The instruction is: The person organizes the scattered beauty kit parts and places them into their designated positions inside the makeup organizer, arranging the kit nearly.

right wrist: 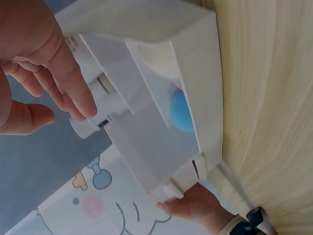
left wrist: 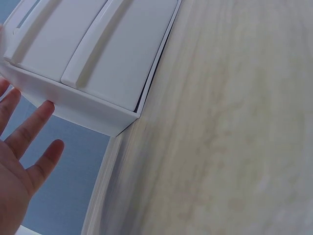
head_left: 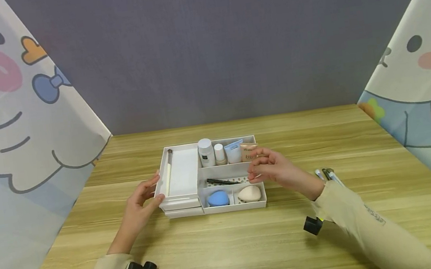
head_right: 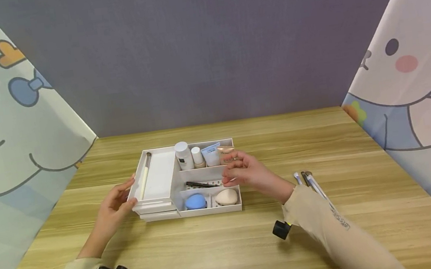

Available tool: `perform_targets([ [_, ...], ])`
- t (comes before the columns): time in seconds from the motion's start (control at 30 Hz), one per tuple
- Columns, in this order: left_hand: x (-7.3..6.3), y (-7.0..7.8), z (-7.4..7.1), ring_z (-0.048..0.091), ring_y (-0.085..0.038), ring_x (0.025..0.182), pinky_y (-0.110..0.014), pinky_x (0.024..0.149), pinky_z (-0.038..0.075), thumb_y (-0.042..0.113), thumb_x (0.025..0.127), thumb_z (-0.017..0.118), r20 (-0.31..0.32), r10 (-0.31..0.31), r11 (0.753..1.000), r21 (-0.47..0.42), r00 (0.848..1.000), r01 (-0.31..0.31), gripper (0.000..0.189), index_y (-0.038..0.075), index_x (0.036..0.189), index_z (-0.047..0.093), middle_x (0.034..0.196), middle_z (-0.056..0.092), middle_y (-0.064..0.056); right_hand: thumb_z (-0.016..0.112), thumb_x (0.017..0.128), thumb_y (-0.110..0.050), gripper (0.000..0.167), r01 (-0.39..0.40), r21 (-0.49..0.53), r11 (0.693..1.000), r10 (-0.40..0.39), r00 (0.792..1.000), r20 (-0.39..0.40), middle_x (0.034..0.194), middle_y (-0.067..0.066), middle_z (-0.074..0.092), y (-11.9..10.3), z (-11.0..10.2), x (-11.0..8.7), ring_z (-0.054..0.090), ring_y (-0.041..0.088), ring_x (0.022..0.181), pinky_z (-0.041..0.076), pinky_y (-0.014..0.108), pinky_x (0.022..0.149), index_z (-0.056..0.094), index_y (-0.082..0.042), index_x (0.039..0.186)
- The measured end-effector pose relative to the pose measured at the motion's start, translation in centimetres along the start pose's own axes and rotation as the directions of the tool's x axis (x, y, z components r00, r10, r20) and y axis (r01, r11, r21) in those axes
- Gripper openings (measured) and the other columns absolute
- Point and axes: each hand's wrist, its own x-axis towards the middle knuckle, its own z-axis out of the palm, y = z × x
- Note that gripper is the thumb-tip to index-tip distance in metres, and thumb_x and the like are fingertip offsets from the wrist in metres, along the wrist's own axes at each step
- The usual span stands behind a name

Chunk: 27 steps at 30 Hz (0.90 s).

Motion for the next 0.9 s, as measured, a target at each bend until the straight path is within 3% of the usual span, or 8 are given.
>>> perform_targets([
  [0.17, 0.0, 0.1, 0.0, 0.059, 0.004, 0.109, -0.013, 0.090, 0.045, -0.015, 0.087, 0.064, 0.000, -0.002, 1.000, 0.002, 1.000, 0.002, 0.044, -0.009, 0.130, 0.055, 0.145, 0.045, -0.026, 0.050, 0.096, 0.011, 0.036, -0.001, 0.010, 1.000, 0.001, 1.000, -0.019, 0.095, 0.010, 0.064, 0.2, -1.4, -0.9, 0.069, 0.020, 0.085, 0.058, 0.036, 0.081, 0.038, 0.012, 0.129],
  [0.4, 0.0, 0.0, 0.0, 0.059, 0.004, 0.110, -0.013, 0.091, 0.045, -0.016, 0.087, 0.063, 0.003, 0.007, 1.000, 0.002, 1.000, -0.007, 0.044, -0.010, 0.130, 0.054, 0.145, 0.045, -0.026, 0.052, 0.098, 0.007, 0.032, -0.007, -0.052, 0.999, 0.005, 0.999, -0.031, 0.099, 0.011, 0.063, 0.1, -3.6, -2.5, 0.068, 0.020, 0.087, 0.055, 0.046, 0.088, 0.041, 0.003, 0.127],
  [0.63, -0.1, -0.2, 0.0, 0.059, 0.003, 0.110, -0.013, 0.090, 0.045, -0.016, 0.087, 0.063, 0.000, 0.010, 1.000, 0.000, 1.000, -0.010, 0.044, -0.010, 0.130, 0.054, 0.146, 0.047, -0.019, 0.050, 0.099, 0.008, 0.029, 0.048, -0.071, 0.996, -0.052, 0.997, -0.054, 0.099, 0.010, 0.064, -0.2, -6.2, -4.1, 0.069, 0.021, 0.088, 0.058, 0.037, 0.083, 0.044, -0.004, 0.124],
  [0.9, 0.0, -0.1, 0.0, 0.059, 0.005, 0.109, -0.012, 0.090, 0.045, -0.016, 0.087, 0.063, -0.004, -0.010, 1.000, 0.000, 1.000, 0.010, 0.044, -0.011, 0.129, 0.054, 0.143, 0.044, -0.031, 0.054, 0.100, 0.001, 0.030, 0.073, -0.088, 0.993, -0.075, 0.997, -0.028, 0.102, 0.011, 0.066, -0.5, -9.1, -5.8, 0.069, 0.021, 0.090, 0.058, 0.036, 0.082, 0.043, -0.005, 0.127],
])
